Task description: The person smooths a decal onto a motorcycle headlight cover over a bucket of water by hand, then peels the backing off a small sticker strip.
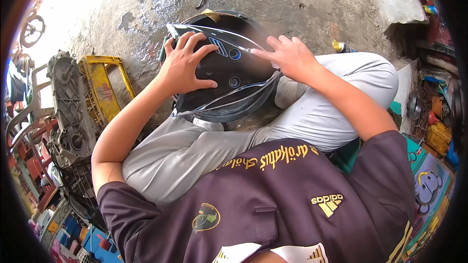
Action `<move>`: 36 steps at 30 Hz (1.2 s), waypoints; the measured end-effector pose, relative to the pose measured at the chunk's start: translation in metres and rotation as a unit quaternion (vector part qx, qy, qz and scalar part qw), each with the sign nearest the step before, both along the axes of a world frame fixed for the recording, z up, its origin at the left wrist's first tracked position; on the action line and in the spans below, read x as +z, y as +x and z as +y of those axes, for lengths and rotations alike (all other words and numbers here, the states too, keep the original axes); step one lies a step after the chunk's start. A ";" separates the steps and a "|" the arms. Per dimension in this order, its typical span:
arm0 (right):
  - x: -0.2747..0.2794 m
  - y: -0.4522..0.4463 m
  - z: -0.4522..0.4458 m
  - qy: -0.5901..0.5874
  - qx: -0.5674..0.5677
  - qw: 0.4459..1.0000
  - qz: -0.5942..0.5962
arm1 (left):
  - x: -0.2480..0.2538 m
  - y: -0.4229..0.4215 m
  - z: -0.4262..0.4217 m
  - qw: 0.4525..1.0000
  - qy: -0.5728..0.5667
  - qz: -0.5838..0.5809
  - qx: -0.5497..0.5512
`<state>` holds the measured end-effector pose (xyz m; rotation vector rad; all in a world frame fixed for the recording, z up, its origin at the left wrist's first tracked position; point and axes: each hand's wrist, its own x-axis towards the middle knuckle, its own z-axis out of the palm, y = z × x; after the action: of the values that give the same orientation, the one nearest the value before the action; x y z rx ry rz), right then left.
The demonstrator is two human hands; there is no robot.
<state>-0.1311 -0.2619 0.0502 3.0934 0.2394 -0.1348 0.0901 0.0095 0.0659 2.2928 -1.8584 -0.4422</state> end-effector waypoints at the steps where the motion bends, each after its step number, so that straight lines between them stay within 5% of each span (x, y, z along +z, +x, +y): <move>1: 0.003 -0.003 -0.003 -0.018 0.013 1.000 0.005 | -0.001 0.000 0.000 1.000 -0.006 0.001 -0.001; 21: 0.001 0.002 -0.032 -0.076 0.141 0.987 -0.010 | -0.008 -0.001 0.004 1.000 -0.022 -0.020 0.005; 27: 0.005 0.000 -0.035 -0.050 0.114 0.990 0.069 | -0.007 -0.001 0.003 1.000 -0.010 -0.027 0.006; 36: -0.011 0.001 -0.026 -0.072 0.097 0.992 0.027 | -0.006 -0.001 0.002 1.000 -0.009 -0.019 0.004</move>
<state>-0.1306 -0.2880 0.0392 2.9069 0.5069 -0.2201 0.0889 0.0116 0.0594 2.3134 -1.8613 -0.3818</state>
